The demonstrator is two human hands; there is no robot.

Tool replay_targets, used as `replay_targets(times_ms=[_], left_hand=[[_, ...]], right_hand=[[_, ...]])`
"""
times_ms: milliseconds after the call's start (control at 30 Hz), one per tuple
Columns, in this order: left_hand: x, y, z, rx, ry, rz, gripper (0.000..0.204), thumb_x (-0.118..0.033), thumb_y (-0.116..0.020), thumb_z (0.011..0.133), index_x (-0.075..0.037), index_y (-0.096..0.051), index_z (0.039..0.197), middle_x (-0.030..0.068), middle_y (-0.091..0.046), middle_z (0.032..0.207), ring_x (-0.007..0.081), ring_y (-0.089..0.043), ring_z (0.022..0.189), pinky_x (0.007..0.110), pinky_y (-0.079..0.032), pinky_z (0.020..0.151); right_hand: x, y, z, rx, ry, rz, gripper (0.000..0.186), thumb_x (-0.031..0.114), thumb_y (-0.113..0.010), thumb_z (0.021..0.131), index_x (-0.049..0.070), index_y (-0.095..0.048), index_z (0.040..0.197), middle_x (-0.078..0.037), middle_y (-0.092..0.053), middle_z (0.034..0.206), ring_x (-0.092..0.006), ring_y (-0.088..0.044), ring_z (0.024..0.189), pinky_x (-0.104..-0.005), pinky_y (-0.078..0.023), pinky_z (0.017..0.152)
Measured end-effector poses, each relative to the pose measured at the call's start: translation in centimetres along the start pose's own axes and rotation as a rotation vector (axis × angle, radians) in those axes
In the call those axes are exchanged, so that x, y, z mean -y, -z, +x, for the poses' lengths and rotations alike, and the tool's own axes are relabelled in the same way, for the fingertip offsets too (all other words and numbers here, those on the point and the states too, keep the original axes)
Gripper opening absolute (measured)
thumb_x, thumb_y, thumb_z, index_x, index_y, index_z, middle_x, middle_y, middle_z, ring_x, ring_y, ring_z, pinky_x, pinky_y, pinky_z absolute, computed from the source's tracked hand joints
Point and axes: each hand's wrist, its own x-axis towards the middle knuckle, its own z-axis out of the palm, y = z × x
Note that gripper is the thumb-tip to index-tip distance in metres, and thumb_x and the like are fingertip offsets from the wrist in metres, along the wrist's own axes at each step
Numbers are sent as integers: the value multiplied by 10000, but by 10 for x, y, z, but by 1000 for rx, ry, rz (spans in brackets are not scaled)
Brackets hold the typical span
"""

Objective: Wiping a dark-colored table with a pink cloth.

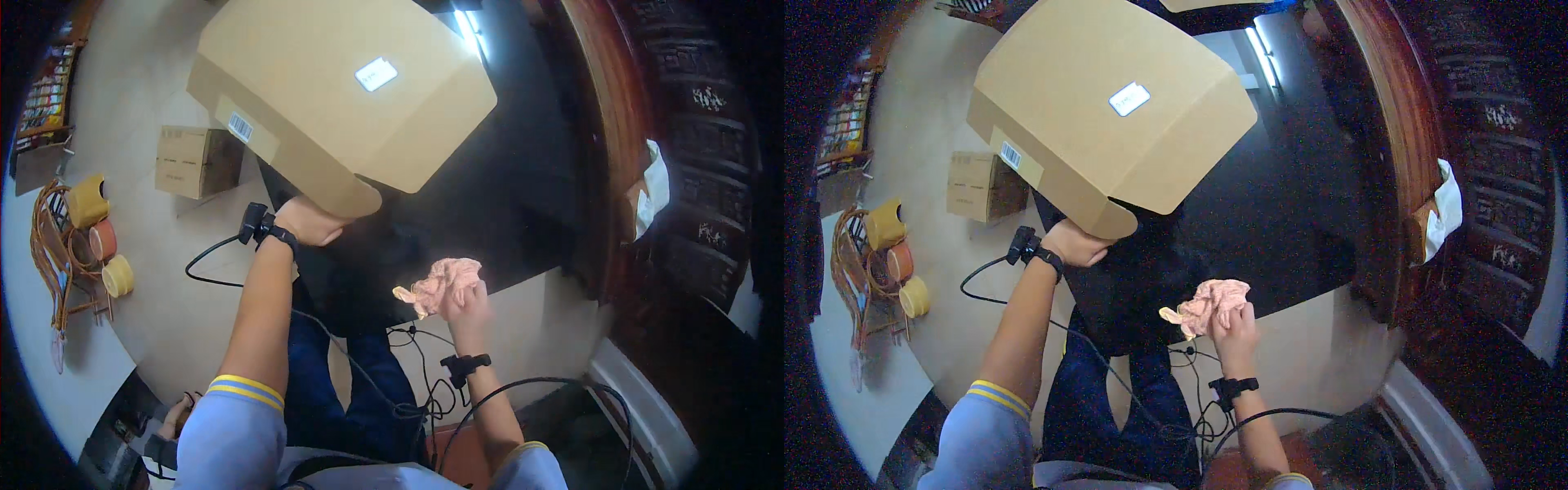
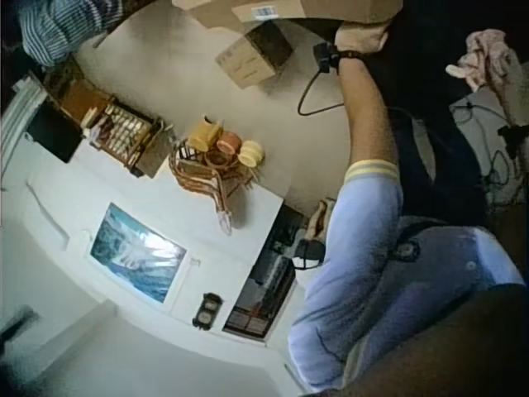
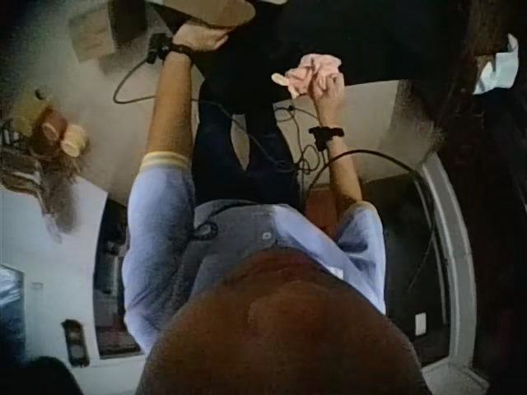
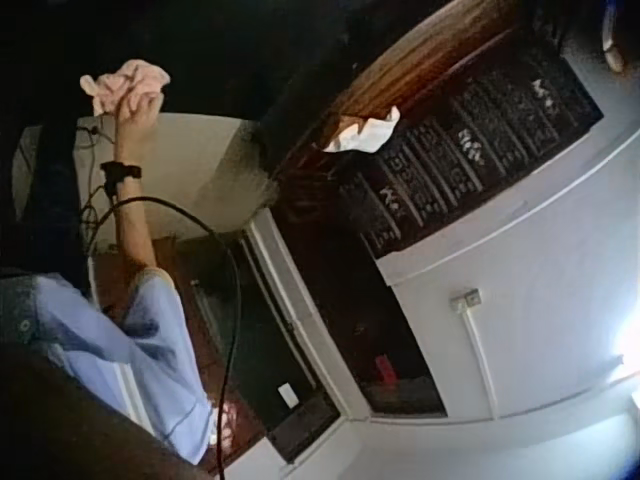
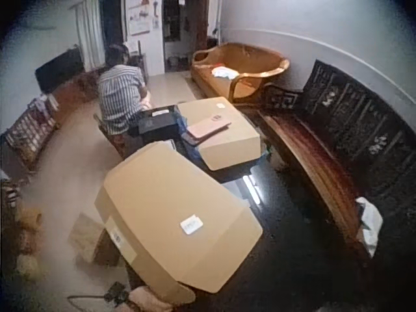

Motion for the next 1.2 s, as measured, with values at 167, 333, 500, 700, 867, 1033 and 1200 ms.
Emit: replay_targets(times_ms=[167, 333, 500, 700, 867, 1033, 1200], left_hand=[[-3, 2, 7, 155, 84, -62, 355, -282, -562, 831, -211, -599, 1177, 72, -631, 1126, 296, -609, 1057, 439, -511, 904], [5, -4, 1, 43, -2, -38, 347, -304, -542, 840, -188, -603, 1161, 83, -640, 1105, 307, -602, 1067, 445, -492, 929], [-2, -9, 6, 3, 7, -55, 358, -316, -528, 848, -175, -604, 1169, 87, -638, 1135, 317, -598, 1076, 462, -481, 930], [3, -18, -5, 129, 38, -67, 353, -313, -537, 836, -192, -603, 1161, 94, -642, 1119, 318, -609, 1055, 469, -483, 919], [-2, -12, 5, 178, 80, -120, 365, -303, -562, 822, -170, -604, 1159, 102, -630, 1144, 320, -603, 1065, 482, -487, 907], [-1, -12, 2, -12, 20, -59, 370, -299, -569, 818, -174, -614, 1163, 103, -641, 1114, 318, -615, 1032, 475, -493, 890], [-2, 0, 2, 155, 67, -82, 378, -304, -574, 820, -171, -613, 1172, 111, -641, 1103, 323, -611, 1028, 483, -491, 881]], right_hand=[[7, 1, -3, -35, -111, 46, 212, 68, -716, 748, -8, -597, 906, -173, -519, 1047, -347, -564, 921, -409, -479, 734], [16, 24, -13, -214, -171, -93, 304, 91, -712, 766, -6, -602, 1032, -185, -491, 1165, -364, -505, 1051, -411, -441, 836], [18, 93, 9, -376, -526, 261, 215, 116, -677, 817, -4, -587, 971, -119, -506, 1031, -256, -505, 976, -329, -405, 845], [11, 143, 44, -749, -255, 188, 224, 9, -598, 830, -34, -572, 1049, -107, -481, 1048, -231, -499, 1007, -338, -426, 884], [17, 107, 30, 105, -301, 101, 509, 123, -664, 834, 4, -499, 1301, -205, -503, 1295, -322, -502, 1186, -419, -416, 989], [44, 48, 8, 323, 20, 84, 585, 202, -661, 849, 144, -458, 1395, -181, -586, 1181, -394, -498, 1164, -512, -385, 966], [68, 39, 8, 302, 70, 388, 461, 49, -556, 860, 147, -555, 1311, -126, -612, 1179, -348, -501, 1162, -487, -365, 981]])
